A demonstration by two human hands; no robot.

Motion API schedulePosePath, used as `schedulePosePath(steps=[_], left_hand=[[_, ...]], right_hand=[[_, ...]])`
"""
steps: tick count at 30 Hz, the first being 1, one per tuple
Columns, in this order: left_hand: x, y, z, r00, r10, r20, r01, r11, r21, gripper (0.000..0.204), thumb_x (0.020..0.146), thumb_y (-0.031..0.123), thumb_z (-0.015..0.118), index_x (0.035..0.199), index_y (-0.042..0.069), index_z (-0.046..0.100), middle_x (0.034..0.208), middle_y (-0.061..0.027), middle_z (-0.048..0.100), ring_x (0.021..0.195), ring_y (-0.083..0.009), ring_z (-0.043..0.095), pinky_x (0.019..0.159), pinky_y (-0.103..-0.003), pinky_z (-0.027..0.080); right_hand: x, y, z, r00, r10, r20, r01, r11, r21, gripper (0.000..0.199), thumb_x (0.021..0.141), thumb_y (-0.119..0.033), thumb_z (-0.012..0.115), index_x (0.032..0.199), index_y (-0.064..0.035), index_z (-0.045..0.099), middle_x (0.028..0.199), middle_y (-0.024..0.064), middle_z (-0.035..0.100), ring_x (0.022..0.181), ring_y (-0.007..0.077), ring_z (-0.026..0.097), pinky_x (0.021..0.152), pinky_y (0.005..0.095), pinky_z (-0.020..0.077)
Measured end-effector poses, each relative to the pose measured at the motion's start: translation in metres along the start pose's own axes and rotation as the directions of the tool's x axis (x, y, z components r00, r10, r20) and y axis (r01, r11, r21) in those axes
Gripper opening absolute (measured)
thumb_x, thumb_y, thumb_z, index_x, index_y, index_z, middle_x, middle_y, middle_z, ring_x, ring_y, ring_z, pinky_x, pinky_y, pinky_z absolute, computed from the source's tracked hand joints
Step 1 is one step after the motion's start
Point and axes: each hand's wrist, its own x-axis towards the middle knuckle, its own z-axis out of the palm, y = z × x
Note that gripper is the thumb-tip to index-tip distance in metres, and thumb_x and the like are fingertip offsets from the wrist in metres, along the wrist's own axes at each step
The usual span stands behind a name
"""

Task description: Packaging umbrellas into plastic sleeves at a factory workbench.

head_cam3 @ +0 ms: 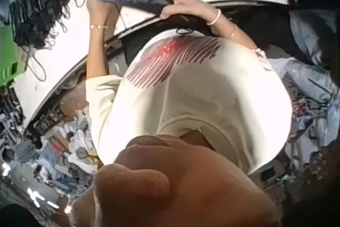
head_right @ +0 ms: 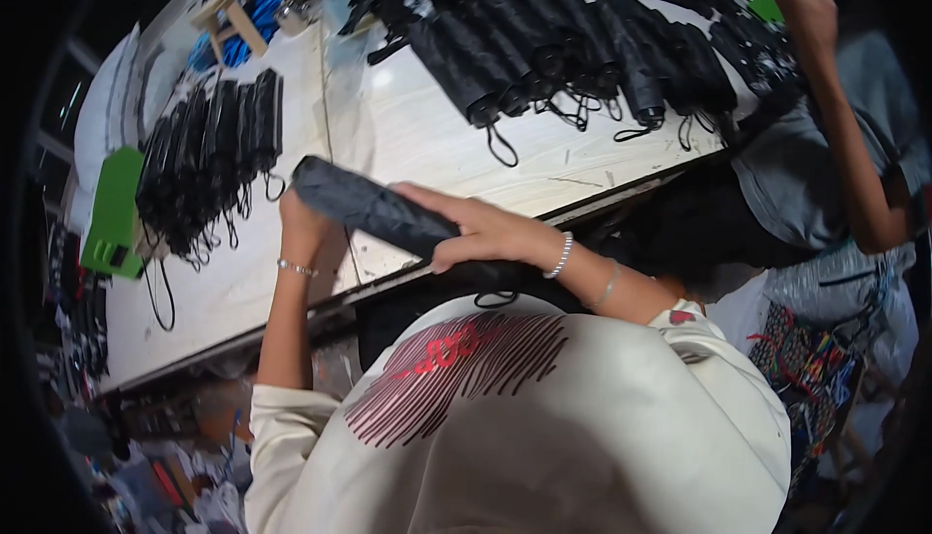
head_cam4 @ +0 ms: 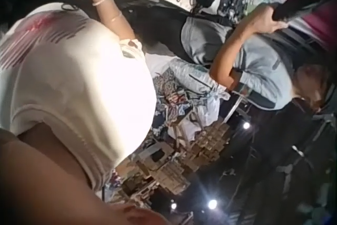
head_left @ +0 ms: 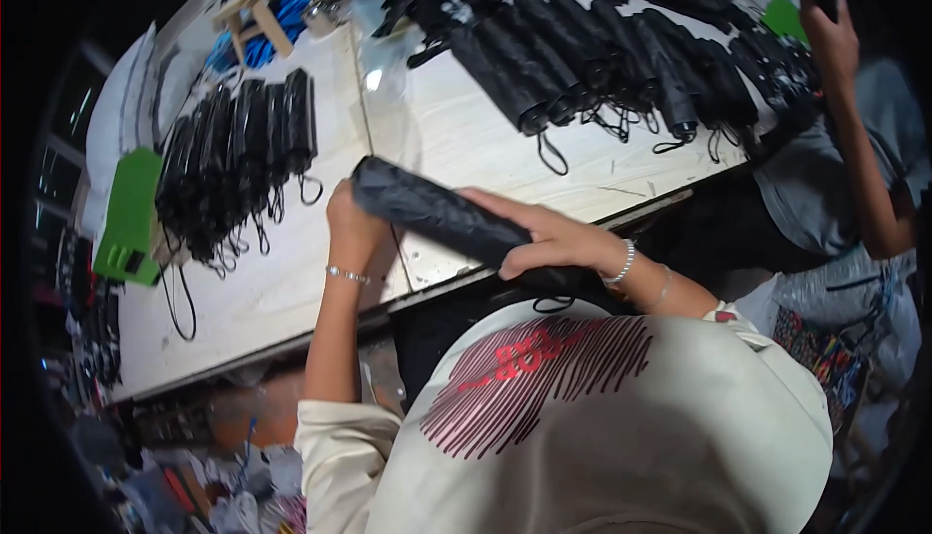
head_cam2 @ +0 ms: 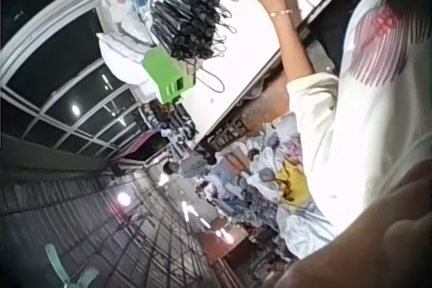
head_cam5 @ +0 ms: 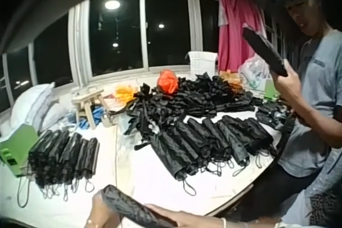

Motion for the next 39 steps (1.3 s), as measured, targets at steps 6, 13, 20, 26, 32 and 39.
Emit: schedulePosePath(steps=[6, 13, 20, 26, 32, 39], left_hand=[[0.005, 0.02, -0.001, 0.911, -0.311, 0.271, 0.412, 0.734, -0.54, 0.012, 0.083, 0.009, 0.066, 0.089, -0.002, 0.069, 0.069, -0.0066, 0.065, 0.055, -0.0132, 0.052, 0.053, -0.025, 0.043], [0.023, 0.034, -0.007, 0.863, -0.276, 0.424, 0.488, 0.672, -0.556, 0.015, 0.085, -0.002, 0.059, 0.094, -0.007, 0.07, 0.069, -0.0016, 0.064, 0.062, -0.007, 0.053, 0.057, -0.018, 0.042], [0.028, 0.026, -0.013, 0.797, -0.312, 0.518, 0.591, 0.582, -0.558, 0.014, 0.084, 0.003, 0.062, 0.089, -0.006, 0.072, 0.063, -0.0006, 0.06, 0.056, -0.0067, 0.048, 0.054, -0.018, 0.039], [0.027, 0.033, -0.01, 0.732, -0.469, 0.495, 0.675, 0.397, -0.622, 0.021, 0.085, 0.015, 0.068, 0.085, -0.006, 0.071, 0.058, -0.0018, 0.057, 0.054, -0.0081, 0.045, 0.052, -0.019, 0.037], [0.013, 0.038, 0.003, 0.672, -0.685, 0.281, 0.666, 0.393, -0.633, 0.028, 0.087, 0.02, 0.068, 0.098, -0.005, 0.067, 0.076, -0.0045, 0.061, 0.067, -0.0105, 0.053, 0.06, -0.02, 0.043], [0.009, 0.062, -0.005, 0.409, -0.856, 0.316, 0.477, -0.095, -0.874, 0.049, 0.09, 0.027, 0.066, 0.126, -0.003, 0.05, 0.107, -0.0114, 0.06, 0.075, -0.0157, 0.061, 0.069, -0.026, 0.051]], right_hand=[[-0.029, -0.029, -0.016, 0.932, 0.345, -0.109, -0.355, 0.817, -0.454, 0.084, 0.072, -0.013, 0.06, 0.15, -0.0229, 0.031, 0.103, 0.0146, 0.066, 0.071, 0.0276, 0.06, 0.069, 0.0331, 0.0458], [-0.033, -0.038, -0.009, 0.922, 0.351, -0.165, -0.363, 0.629, -0.687, 0.081, 0.074, -0.01, 0.057, 0.149, -0.0267, 0.032, 0.091, 0.0167, 0.064, 0.069, 0.0321, 0.06, 0.066, 0.0364, 0.0457], [-0.032, -0.033, -0.008, 0.934, 0.299, -0.195, -0.336, 0.551, -0.764, 0.084, 0.071, -0.01, 0.058, 0.149, -0.0297, 0.033, 0.085, 0.0117, 0.062, 0.064, 0.0297, 0.058, 0.065, 0.0353, 0.0454], [-0.028, -0.032, -0.006, 0.942, 0.272, -0.195, -0.318, 0.549, -0.773, 0.083, 0.071, -0.01, 0.058, 0.149, -0.029, 0.034, 0.084, 0.0109, 0.061, 0.063, 0.0294, 0.057, 0.063, 0.0353, 0.045], [-0.025, -0.036, -0.005, 0.954, 0.221, -0.203, -0.295, 0.569, -0.767, 0.082, 0.07, -0.01, 0.059, 0.148, -0.0277, 0.036, 0.083, 0.0093, 0.06, 0.061, 0.0289, 0.055, 0.062, 0.0349, 0.0449], [-0.015, -0.044, 0.0, 0.972, 0.155, -0.178, -0.235, 0.584, -0.777, 0.078, 0.071, -0.01, 0.059, 0.146, -0.0238, 0.041, 0.088, 0.009, 0.062, 0.063, 0.0265, 0.056, 0.063, 0.0338, 0.0452]])
